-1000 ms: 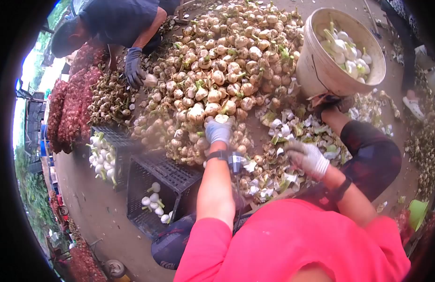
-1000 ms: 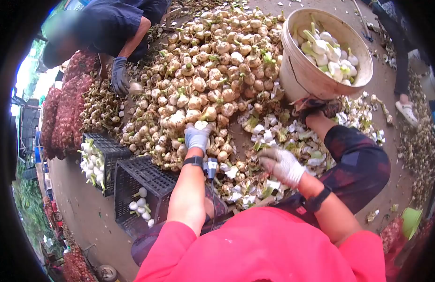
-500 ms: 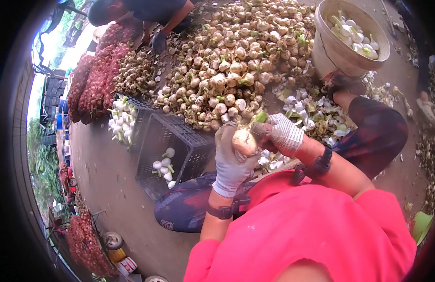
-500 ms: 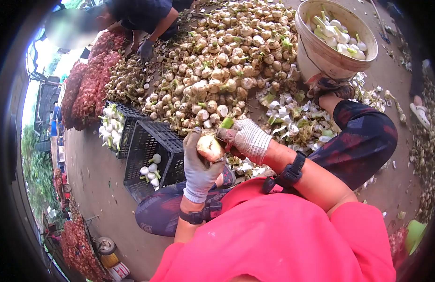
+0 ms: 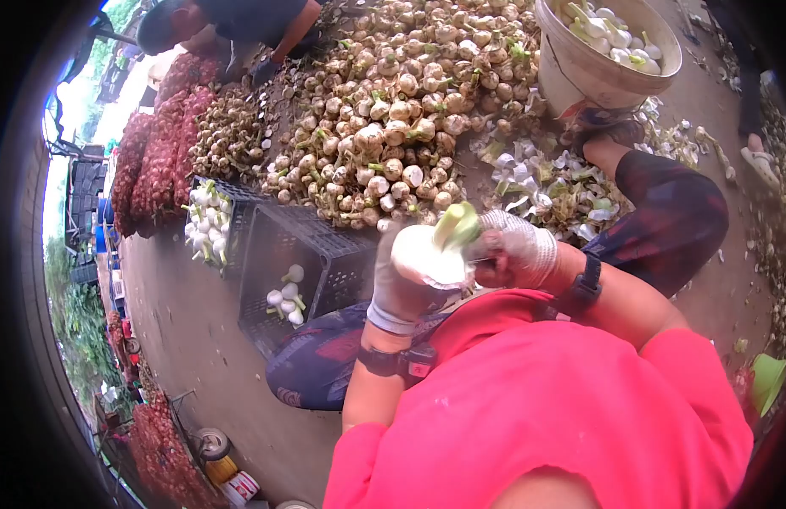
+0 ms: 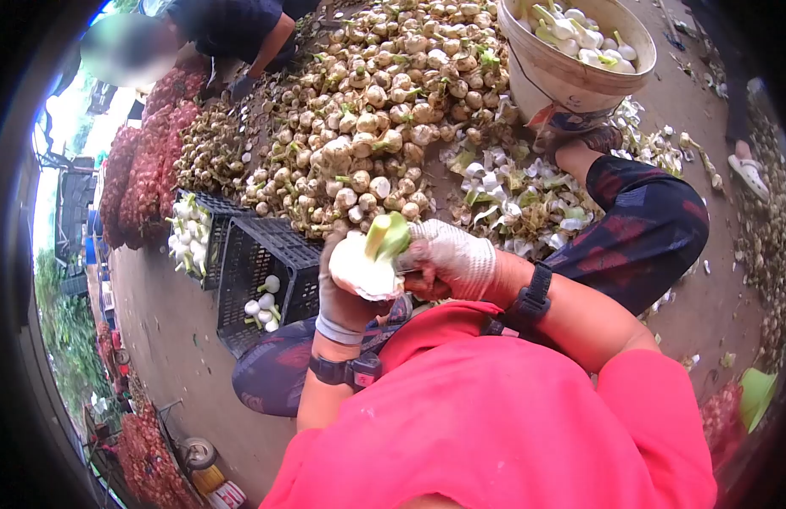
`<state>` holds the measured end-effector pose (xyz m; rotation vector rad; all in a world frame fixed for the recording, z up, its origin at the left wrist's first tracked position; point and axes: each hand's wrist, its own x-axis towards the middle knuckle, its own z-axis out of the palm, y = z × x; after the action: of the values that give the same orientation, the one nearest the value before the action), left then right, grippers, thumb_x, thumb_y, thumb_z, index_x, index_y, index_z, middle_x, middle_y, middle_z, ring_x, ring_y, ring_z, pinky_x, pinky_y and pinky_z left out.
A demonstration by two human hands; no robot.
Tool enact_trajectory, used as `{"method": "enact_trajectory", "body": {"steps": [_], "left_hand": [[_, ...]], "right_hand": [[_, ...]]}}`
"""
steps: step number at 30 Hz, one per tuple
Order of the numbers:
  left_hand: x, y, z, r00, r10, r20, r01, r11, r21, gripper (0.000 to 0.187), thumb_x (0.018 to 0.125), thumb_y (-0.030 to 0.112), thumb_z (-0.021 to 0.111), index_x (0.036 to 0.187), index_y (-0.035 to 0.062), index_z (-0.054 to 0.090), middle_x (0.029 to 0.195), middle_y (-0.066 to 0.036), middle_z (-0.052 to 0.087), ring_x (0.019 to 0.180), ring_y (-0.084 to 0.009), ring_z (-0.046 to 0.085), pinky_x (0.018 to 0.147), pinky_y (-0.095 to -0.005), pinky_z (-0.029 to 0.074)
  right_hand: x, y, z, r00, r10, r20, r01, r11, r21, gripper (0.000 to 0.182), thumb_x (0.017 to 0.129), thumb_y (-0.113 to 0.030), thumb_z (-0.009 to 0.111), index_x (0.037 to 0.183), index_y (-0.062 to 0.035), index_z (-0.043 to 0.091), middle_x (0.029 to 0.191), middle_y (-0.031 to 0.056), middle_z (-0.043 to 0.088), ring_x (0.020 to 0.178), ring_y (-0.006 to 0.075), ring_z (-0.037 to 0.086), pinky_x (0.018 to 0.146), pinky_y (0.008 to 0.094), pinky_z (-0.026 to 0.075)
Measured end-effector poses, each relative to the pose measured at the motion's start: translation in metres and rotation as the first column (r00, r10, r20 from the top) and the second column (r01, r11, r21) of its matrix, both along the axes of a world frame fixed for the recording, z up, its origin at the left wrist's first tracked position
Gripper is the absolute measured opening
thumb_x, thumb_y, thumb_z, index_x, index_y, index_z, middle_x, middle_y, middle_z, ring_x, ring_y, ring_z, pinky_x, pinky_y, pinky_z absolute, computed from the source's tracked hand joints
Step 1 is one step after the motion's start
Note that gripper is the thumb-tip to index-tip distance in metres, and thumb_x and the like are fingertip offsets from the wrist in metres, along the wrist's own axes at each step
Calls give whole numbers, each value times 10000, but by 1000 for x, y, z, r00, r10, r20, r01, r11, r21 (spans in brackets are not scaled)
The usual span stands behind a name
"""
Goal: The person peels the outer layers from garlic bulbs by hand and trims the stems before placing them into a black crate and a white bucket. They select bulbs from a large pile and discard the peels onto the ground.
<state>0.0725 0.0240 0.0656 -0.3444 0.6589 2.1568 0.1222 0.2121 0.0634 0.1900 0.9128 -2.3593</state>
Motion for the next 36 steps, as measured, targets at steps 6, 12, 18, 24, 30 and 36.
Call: {"method": "enact_trajectory", "body": {"steps": [6,12,18,24,30,36], "left_hand": [[6,1,-3,523,-283,-804,-626,513,-587,212,873,124,580,1044,1,553,804,-72,600,682,-140,595,602,-255,482],[-8,17,-31,501,-401,-767,-568,516,-641,138,855,146,612,854,13,574,695,-98,587,626,-197,569,592,-296,442],[-17,7,1,101,-632,-768,-440,664,-604,58,797,81,610,779,38,576,673,-113,560,604,-259,567,563,-321,433],[-31,-22,22,105,-706,-701,-236,667,-707,63,800,38,586,751,26,549,641,-62,507,566,-185,493,543,-276,387],[-21,-30,40,361,-461,-811,15,872,-489,228,814,203,650,711,38,532,696,-59,546,608,-143,488,549,-265,378],[-47,-54,-7,890,326,-319,-284,943,173,219,908,235,556,1036,58,569,1121,-158,595,1047,-314,572,867,-475,500]], "right_hand": [[-8,-12,3,957,101,-271,115,725,679,227,818,-146,560,1016,-92,658,658,29,621,542,96,562,500,242,464],[-19,0,-2,919,307,-248,-18,660,751,185,730,-125,566,871,-24,632,662,168,625,558,324,610,539,407,495],[-29,19,-7,697,601,-391,469,30,883,214,703,-258,638,814,-78,605,722,143,626,701,337,629,611,443,492],[-48,-1,-6,678,617,-399,460,66,885,188,699,-241,615,814,-92,619,730,150,629,709,348,624,614,449,493],[-75,24,-44,840,529,-122,321,-303,897,190,714,-242,595,778,-76,662,776,168,654,745,338,648,645,423,514],[-25,74,14,572,767,291,-180,-228,957,257,723,-253,608,893,-74,677,798,207,644,829,351,638,750,422,500]]}}
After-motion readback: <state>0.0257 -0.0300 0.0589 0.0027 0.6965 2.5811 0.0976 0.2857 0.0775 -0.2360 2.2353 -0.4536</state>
